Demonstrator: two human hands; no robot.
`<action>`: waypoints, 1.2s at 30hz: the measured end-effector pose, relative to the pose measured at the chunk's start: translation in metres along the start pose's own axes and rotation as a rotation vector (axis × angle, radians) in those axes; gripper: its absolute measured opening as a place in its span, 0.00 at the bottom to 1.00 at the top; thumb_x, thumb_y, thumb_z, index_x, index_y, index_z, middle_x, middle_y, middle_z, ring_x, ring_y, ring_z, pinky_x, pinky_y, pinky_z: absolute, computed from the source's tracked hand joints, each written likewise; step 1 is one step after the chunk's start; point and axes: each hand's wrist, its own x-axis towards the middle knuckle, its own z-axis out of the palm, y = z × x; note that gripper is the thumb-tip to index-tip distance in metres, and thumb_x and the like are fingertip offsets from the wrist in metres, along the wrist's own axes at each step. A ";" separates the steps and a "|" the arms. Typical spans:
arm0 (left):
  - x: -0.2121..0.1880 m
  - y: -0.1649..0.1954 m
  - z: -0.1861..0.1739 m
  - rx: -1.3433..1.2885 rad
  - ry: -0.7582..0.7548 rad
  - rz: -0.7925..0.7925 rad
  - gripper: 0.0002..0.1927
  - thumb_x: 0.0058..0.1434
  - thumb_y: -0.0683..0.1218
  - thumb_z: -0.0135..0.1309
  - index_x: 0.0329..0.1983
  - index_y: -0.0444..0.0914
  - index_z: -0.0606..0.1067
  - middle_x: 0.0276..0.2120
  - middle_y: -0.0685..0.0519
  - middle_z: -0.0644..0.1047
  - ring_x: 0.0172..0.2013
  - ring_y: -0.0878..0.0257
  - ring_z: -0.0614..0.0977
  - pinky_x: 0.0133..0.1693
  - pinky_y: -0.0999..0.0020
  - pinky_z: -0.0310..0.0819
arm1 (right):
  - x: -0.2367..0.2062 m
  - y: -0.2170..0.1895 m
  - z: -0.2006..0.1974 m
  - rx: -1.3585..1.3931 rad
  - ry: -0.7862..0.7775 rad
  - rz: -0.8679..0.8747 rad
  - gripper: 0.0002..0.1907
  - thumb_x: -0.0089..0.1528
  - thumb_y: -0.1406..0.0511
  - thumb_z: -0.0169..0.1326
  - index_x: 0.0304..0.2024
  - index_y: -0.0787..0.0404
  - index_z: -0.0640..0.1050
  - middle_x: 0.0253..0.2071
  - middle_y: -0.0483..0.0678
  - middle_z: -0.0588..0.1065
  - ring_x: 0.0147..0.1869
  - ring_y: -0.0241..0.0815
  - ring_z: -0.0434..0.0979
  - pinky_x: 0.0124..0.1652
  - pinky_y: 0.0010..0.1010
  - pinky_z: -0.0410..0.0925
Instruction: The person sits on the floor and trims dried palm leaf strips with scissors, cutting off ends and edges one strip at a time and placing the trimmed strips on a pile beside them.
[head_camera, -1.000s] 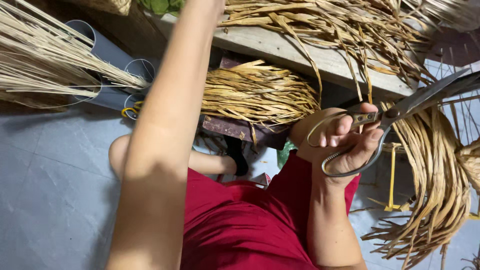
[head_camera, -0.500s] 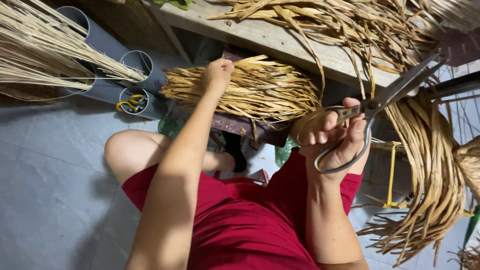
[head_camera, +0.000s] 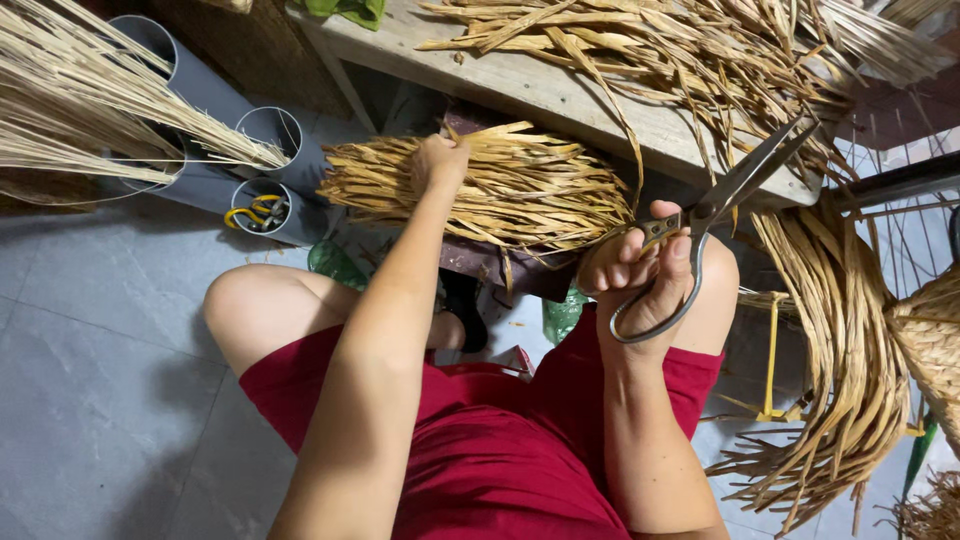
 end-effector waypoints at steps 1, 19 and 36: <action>-0.001 -0.006 0.002 -0.070 0.013 0.047 0.17 0.58 0.56 0.60 0.41 0.39 0.84 0.40 0.45 0.85 0.40 0.53 0.85 0.44 0.59 0.77 | 0.000 0.000 0.000 0.003 0.006 0.011 0.25 0.74 0.50 0.49 0.65 0.56 0.65 0.35 0.44 0.68 0.31 0.37 0.62 0.31 0.32 0.58; -0.210 -0.037 -0.090 -1.070 -0.457 0.365 0.13 0.71 0.43 0.53 0.57 0.36 0.75 0.39 0.54 0.81 0.33 0.73 0.77 0.36 0.79 0.71 | -0.020 0.029 0.043 -0.564 -0.170 0.166 0.22 0.64 0.70 0.59 0.59 0.62 0.69 0.46 0.47 0.80 0.37 0.29 0.75 0.32 0.20 0.67; -0.207 -0.047 -0.211 -1.093 0.000 0.481 0.17 0.76 0.46 0.47 0.61 0.33 0.75 0.36 0.56 0.79 0.27 0.77 0.70 0.29 0.82 0.62 | -0.047 0.084 0.029 -0.818 -0.498 0.591 0.19 0.60 0.67 0.62 0.53 0.60 0.75 0.29 0.42 0.77 0.26 0.29 0.70 0.24 0.22 0.62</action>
